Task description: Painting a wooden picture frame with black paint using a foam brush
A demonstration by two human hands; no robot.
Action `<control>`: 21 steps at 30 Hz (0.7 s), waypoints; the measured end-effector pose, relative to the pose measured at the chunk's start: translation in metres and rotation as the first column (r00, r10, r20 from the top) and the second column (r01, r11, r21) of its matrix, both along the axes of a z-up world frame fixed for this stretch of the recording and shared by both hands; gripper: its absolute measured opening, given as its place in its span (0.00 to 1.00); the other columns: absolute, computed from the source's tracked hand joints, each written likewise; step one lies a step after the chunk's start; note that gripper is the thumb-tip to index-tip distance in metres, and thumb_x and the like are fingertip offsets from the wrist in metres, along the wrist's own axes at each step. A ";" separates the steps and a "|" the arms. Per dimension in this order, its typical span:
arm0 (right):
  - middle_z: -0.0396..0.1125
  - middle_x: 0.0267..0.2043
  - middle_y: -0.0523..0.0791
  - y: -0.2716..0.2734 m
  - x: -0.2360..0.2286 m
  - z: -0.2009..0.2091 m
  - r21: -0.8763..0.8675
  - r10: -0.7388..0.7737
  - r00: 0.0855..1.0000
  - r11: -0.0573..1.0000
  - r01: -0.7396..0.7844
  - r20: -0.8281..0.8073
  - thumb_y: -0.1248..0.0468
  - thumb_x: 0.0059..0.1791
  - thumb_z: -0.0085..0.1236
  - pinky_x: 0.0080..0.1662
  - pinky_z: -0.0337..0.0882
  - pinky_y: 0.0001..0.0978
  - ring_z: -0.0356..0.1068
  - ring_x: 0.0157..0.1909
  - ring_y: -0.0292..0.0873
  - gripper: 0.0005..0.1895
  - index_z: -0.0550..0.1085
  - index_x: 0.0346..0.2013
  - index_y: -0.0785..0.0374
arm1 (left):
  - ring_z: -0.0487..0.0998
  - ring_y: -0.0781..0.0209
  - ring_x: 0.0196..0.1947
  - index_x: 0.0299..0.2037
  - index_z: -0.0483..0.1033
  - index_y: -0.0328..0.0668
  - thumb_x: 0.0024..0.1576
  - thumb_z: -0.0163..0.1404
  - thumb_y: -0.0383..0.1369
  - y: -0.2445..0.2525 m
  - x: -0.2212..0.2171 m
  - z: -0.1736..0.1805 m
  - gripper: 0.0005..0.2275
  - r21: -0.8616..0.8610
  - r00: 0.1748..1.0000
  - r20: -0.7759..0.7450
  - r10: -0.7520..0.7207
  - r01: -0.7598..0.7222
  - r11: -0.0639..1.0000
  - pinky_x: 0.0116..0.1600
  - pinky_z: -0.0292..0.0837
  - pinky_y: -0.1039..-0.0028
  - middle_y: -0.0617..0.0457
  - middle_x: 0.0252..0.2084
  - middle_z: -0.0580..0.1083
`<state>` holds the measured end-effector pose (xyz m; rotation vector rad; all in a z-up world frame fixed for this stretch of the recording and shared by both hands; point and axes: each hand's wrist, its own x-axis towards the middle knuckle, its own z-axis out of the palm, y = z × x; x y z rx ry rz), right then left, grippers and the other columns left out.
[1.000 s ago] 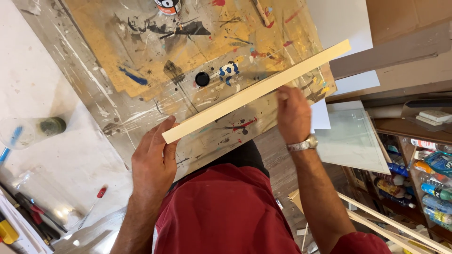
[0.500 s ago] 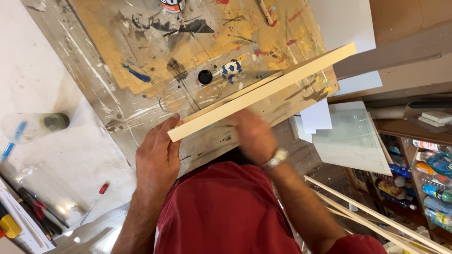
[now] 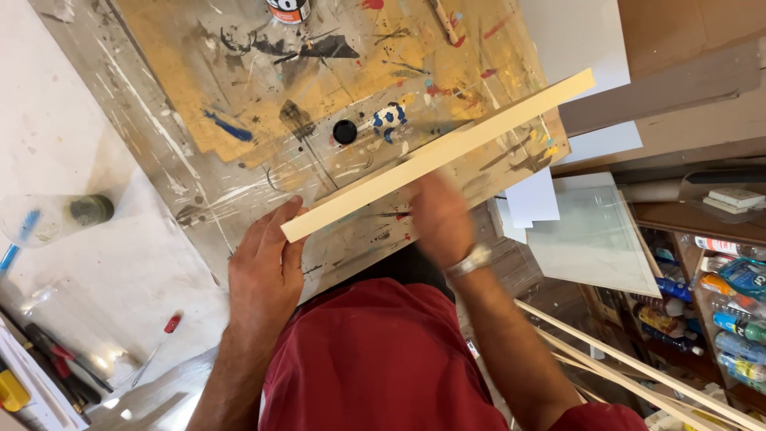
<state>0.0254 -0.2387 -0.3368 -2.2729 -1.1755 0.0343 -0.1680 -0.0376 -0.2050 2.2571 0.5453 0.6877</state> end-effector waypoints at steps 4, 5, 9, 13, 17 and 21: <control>0.73 0.36 0.43 0.032 -0.022 0.041 0.139 0.008 0.903 0.989 0.057 -0.430 0.62 0.53 0.60 0.45 0.76 0.36 0.77 0.41 0.49 0.06 0.78 0.44 0.56 | 0.82 0.41 0.46 0.59 0.75 0.29 0.63 0.53 0.26 0.003 0.002 -0.001 0.15 -0.001 1.000 0.019 -0.001 0.001 1.000 0.52 0.78 0.57 0.42 0.45 0.79; 0.73 0.35 0.49 0.026 -0.010 0.039 0.133 -0.050 0.909 0.984 0.115 -0.413 0.68 0.52 0.59 0.43 0.75 0.42 0.76 0.40 0.55 0.03 0.77 0.41 0.60 | 0.82 0.40 0.46 0.59 0.75 0.29 0.64 0.53 0.25 0.003 0.003 0.001 0.14 -0.008 1.000 0.019 -0.002 0.002 1.000 0.51 0.78 0.56 0.41 0.45 0.79; 0.70 0.40 0.50 -0.013 0.054 0.029 0.089 -0.200 0.975 0.974 0.209 -0.099 0.72 0.54 0.56 0.45 0.74 0.45 0.74 0.43 0.57 0.06 0.74 0.45 0.61 | 0.82 0.40 0.46 0.59 0.75 0.29 0.64 0.53 0.25 0.003 0.001 -0.001 0.14 -0.022 1.000 0.007 0.004 -0.004 1.000 0.52 0.78 0.56 0.41 0.45 0.79; 0.65 0.37 0.46 -0.024 0.076 0.038 -0.010 -0.215 0.969 0.976 0.218 0.118 0.62 0.60 0.50 0.40 0.73 0.47 0.73 0.38 0.57 0.05 0.73 0.45 0.58 | 0.82 0.39 0.47 0.59 0.75 0.28 0.64 0.53 0.25 0.003 0.002 -0.002 0.14 -0.017 1.000 0.010 0.001 -0.001 1.000 0.52 0.78 0.55 0.41 0.46 0.79; 0.65 0.43 0.50 -0.032 0.079 -0.003 -0.063 -0.124 0.960 0.988 0.144 0.249 0.65 0.59 0.49 0.46 0.72 0.45 0.71 0.45 0.58 0.07 0.72 0.49 0.62 | 0.82 0.40 0.47 0.59 0.76 0.29 0.63 0.53 0.25 0.001 0.000 -0.004 0.14 -0.008 1.000 0.009 0.004 -0.004 1.000 0.53 0.78 0.56 0.42 0.47 0.79; 0.68 0.38 0.56 0.003 0.002 -0.016 -0.091 0.165 0.944 0.985 -0.145 0.285 0.72 0.56 0.47 0.48 0.72 0.48 0.71 0.43 0.59 0.08 0.75 0.45 0.67 | 0.82 0.42 0.47 0.60 0.75 0.30 0.65 0.52 0.27 -0.001 0.000 -0.004 0.14 0.020 1.000 -0.018 0.009 -0.008 1.000 0.51 0.78 0.55 0.42 0.47 0.79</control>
